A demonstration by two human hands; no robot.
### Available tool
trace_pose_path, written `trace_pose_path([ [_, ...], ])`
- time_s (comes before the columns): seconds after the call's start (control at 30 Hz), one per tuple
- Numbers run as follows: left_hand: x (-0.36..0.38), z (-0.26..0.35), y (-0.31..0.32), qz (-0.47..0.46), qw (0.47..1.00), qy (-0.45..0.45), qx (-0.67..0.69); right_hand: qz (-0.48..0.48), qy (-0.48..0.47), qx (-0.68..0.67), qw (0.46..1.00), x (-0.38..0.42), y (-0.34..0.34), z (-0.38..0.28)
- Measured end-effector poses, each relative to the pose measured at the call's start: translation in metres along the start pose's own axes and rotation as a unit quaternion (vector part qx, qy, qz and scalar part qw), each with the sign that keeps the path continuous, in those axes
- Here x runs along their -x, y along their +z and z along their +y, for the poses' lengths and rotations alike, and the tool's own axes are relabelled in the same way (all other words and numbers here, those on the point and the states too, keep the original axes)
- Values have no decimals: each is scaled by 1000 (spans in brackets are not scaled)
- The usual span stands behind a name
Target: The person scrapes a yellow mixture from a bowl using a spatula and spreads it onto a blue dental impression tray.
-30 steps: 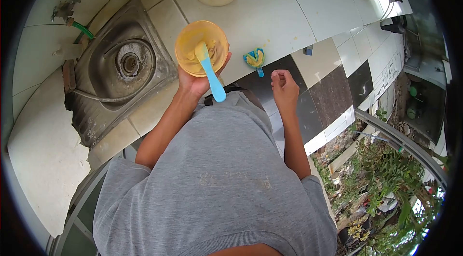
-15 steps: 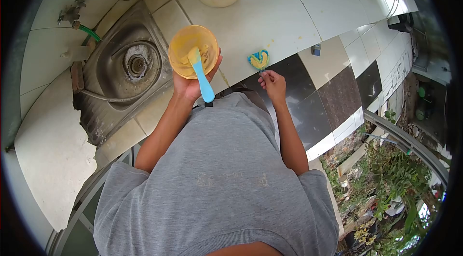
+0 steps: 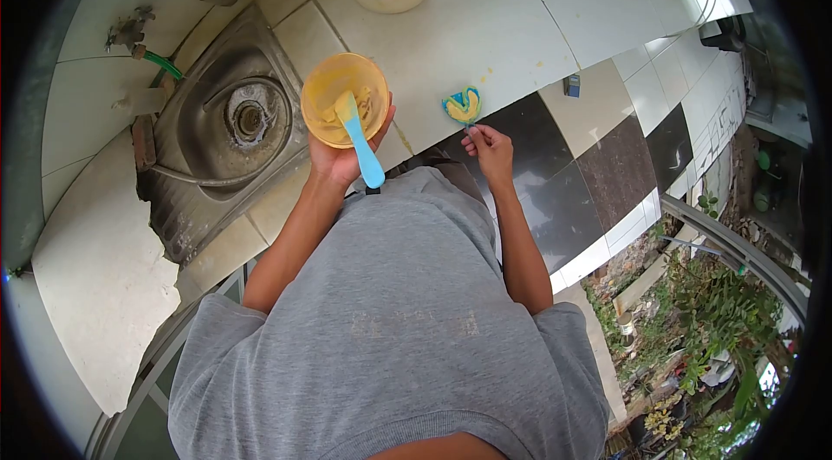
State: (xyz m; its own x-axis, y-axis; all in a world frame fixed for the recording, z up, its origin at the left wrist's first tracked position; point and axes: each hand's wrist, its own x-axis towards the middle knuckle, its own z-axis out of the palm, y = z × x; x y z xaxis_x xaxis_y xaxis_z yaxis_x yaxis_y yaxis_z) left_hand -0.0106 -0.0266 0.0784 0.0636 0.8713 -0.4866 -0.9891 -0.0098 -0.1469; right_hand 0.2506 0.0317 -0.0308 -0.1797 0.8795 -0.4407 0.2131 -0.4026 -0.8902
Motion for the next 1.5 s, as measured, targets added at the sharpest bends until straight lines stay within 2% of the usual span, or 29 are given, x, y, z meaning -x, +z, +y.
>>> trace_pose_path([
  [0.37, 5, 2, 1, -7, 1000, -4, -9, 19, 3, -5, 1000, 4, 4, 2],
  [0.67, 10, 3, 1, 27, 999, 8, -15, 26, 27, -53, 998, 6, 12, 1],
  [0.73, 9, 4, -1, 25, 1000, 4, -13, 38, 61, -31, 997, 8, 10, -7],
  [0.87, 6, 2, -2, -7, 1000, -14, 0, 98, 58, -26, 993, 23, 5, -19],
  [0.93, 2, -2, 1, 7, 997, 35, -74, 131, 31, -2, 991, 48, 7, -49],
  [1.0, -3, -1, -5, 16, 997, 35, -72, -35, -14, -91, 995, 73, 22, -79],
  [1.03, -9, 1, -15, 7, 996, 37, -86, -34, -14, -89, 995, 84, 34, -99],
  [1.1, -13, 0, -18, -12, 995, 33, -96, -113, 21, -42, 992, 100, 57, -135],
  [1.13, -14, -1, -15, -16, 995, 38, -94, -117, 17, -39, 992, 99, 61, -140],
  [1.2, -18, -5, -10, -30, 991, 15, -129, -151, -49, 229, 960, 98, 66, -150],
  [1.23, -17, -10, 1, 20, 987, 30, -154, -152, -50, 235, 959, 101, 66, -162],
  [1.33, -17, -11, 10, 31, 987, 17, -156, -163, -99, 270, 944, 102, 44, -177],
  [1.37, -15, -11, 13, 33, 986, 14, -161, -165, -101, 272, 943, 102, 38, -183],
  [1.43, -16, -7, 10, 21, 989, 10, -149, -62, -275, 317, 906, 101, 31, -193],
  [1.47, -17, -6, 9, 9, 990, 3, -140, -61, -276, 318, 905, 102, 29, -200],
  [1.5, -15, -6, 12, 6, 990, 2, -141, -66, -263, 409, 871, 103, 27, -208],
])
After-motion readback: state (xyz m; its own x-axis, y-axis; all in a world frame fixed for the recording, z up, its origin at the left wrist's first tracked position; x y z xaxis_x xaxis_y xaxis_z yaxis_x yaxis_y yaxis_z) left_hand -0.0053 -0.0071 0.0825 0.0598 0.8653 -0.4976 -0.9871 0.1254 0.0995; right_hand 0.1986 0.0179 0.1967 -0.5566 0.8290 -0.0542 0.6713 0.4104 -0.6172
